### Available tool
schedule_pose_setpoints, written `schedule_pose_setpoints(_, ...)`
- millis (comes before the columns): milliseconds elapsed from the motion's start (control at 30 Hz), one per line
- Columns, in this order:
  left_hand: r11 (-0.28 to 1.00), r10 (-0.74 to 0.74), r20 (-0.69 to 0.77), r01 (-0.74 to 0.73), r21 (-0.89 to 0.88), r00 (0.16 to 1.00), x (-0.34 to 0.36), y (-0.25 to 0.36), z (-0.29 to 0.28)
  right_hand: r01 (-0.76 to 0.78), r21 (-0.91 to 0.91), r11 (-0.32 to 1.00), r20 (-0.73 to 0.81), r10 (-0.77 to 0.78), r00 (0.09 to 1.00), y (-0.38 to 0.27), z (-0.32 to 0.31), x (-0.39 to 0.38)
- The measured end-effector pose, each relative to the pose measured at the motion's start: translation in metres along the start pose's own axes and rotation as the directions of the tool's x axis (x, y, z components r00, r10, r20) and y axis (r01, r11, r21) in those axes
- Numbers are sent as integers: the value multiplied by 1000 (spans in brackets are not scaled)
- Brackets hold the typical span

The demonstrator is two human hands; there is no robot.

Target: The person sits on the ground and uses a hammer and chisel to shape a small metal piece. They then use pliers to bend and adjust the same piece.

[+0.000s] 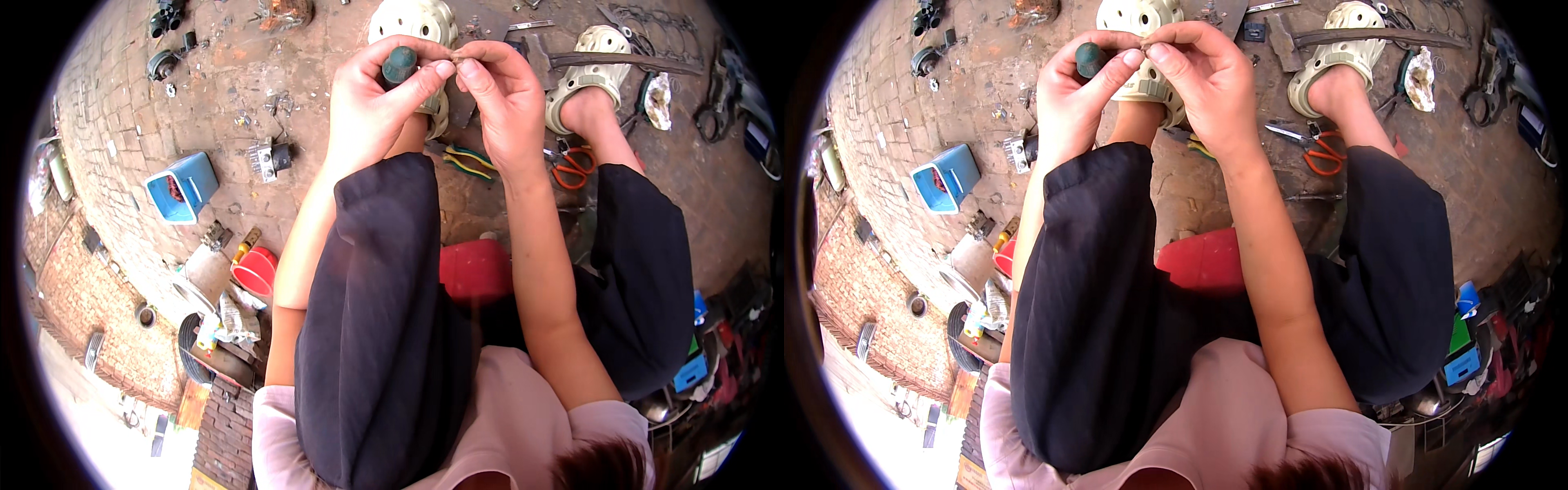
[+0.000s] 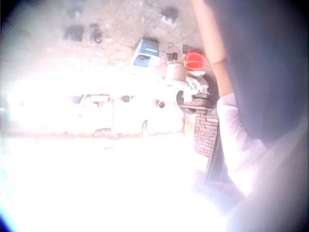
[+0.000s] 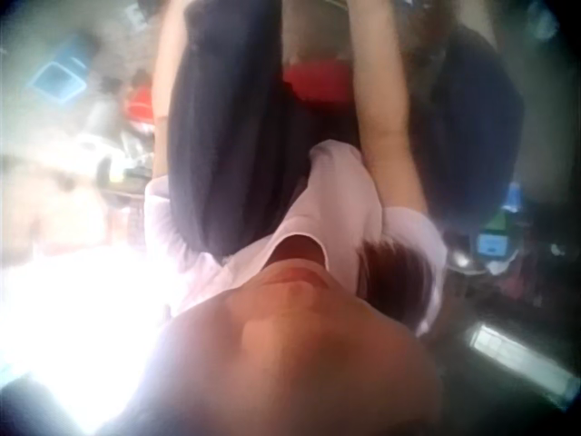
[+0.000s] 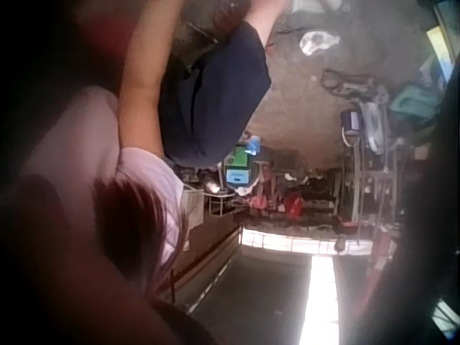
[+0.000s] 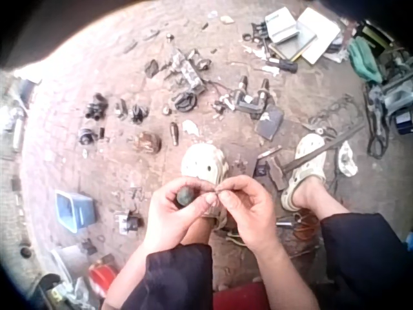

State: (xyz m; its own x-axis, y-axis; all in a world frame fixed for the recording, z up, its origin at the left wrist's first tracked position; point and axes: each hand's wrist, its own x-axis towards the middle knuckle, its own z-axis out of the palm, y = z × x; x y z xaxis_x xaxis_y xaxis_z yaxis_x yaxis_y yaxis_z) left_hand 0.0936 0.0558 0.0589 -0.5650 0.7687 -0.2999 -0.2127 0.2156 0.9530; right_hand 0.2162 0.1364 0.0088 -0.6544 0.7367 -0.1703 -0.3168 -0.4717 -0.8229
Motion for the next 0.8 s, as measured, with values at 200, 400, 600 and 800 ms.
schedule_pose_setpoints(200, 833, 426, 20, -400, 382, 905, -3, -6, -7, 66, -57, 996, 37, -64, 997, -11, 9, -2)
schedule_pose_setpoints(400, 313, 754, 273, -692, 651, 598, 3, 2, -10, -9, -149, 989, 76, 21, 997, -29, 7, -1)
schedule_pose_setpoints(600, 296, 768, 267, -692, 658, 582, 0, 3, -10, -38, -257, 966, 67, 56, 996, -39, 6, -1)
schedule_pose_setpoints(800, 764, 532, 10, -486, 424, 846, -5, 5, -4, 44, -192, 980, 46, -36, 998, -33, 11, -1)
